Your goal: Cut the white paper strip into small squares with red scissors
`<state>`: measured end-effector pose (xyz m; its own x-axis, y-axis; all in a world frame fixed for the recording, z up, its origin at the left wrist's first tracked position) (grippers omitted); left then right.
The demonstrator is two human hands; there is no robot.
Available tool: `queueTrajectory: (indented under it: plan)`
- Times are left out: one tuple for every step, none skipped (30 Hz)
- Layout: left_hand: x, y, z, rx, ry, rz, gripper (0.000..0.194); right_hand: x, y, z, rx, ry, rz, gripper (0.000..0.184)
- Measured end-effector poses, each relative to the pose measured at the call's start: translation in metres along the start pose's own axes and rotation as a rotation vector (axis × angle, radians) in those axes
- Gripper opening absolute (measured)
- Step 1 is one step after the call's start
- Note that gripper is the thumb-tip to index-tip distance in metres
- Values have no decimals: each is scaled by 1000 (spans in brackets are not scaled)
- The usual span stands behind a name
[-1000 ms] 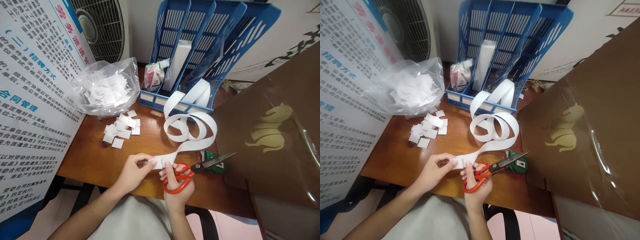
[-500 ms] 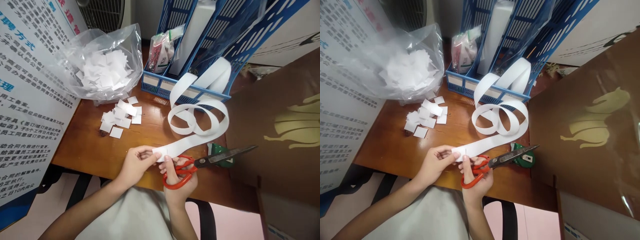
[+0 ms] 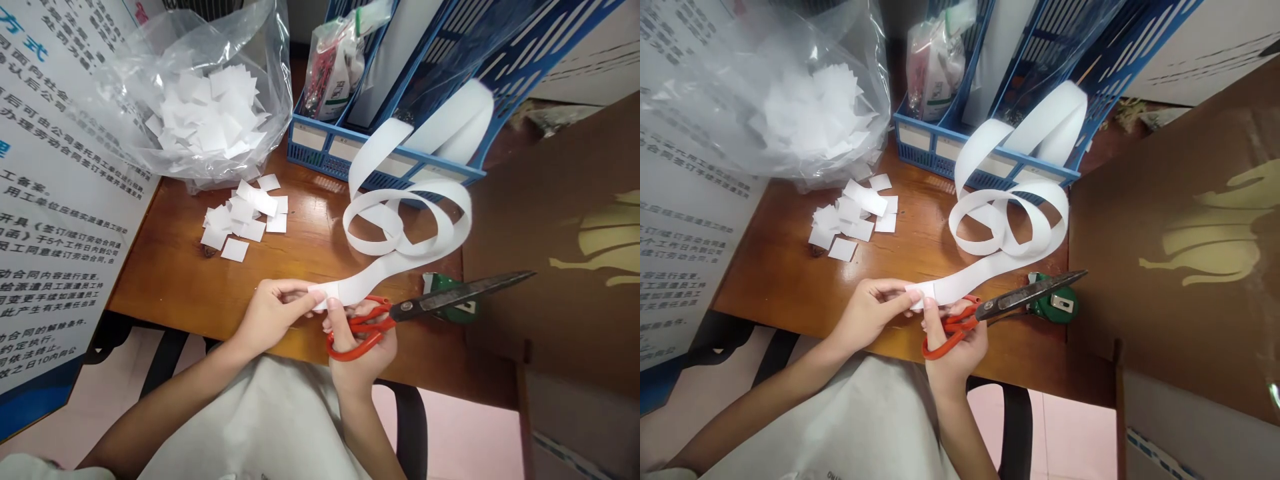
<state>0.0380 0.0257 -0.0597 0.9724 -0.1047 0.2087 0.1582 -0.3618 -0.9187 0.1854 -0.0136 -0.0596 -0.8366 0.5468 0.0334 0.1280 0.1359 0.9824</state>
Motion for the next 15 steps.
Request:
queueTrajectory:
  plan:
    - [0, 0, 0, -6, 5, -4, 26, 1, 0, 0, 4, 3, -1, 38]
    - [0, 1, 0, -11, 3, -8, 27, 2, -1, 0, 14, 7, -1, 38]
    - [0, 1, -1, -13, -3, -12, 28, 1, -2, 0, 25, 9, 2, 38]
    - [-1, 2, -1, -16, -15, -16, 29, 1, -3, -2, 45, 20, 9, 38]
    - [-4, 2, -2, -20, -36, -23, 30, -1, -5, -3, 75, 42, 20, 37]
    - [-7, 2, -3, -26, -63, -33, 30, -4, -7, -6, 116, 77, 31, 35]
    - [-10, 3, -4, -32, -89, -46, 30, -9, -9, -9, 158, 122, 28, 32]
    - [-14, 2, -5, -36, -114, -60, 30, -15, -11, -12, 198, 177, 5, 31]
    - [-18, 2, -5, -39, -134, -72, 30, -24, -11, -16, 232, 222, -53, 30]
    - [-22, 1, -6, -41, -151, -82, 30, -36, -10, -20, 239, 264, -151, 30]
    - [-25, 1, -7, -43, -160, -88, 30, -48, -8, -24, 247, 310, -262, 31]
    - [-28, 0, -8, -46, -165, -93, 30, -60, -7, -28, 277, 354, -358, 32]
    - [-30, -1, -10, -49, -171, -96, 30, -71, -8, -33, 339, 427, -430, 33]
    - [-32, -3, -11, -51, -179, -97, 29, -82, -9, -39, 416, 472, -485, 35]
    - [-33, -4, -12, -54, -186, -96, 29, -91, -10, -45, 500, 497, -507, 38]
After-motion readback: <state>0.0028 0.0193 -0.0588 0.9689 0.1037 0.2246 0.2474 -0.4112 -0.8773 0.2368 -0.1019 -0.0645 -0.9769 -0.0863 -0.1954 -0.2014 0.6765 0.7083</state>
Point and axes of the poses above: each hand's wrist, its own z-axis towards the middle knuckle, its own x-axis out of the palm, y = z × x, the point moved 7 cm from there along z, towards the middle knuckle, and after that the axes turned 6 degrees about x, right-handed, at the moved point
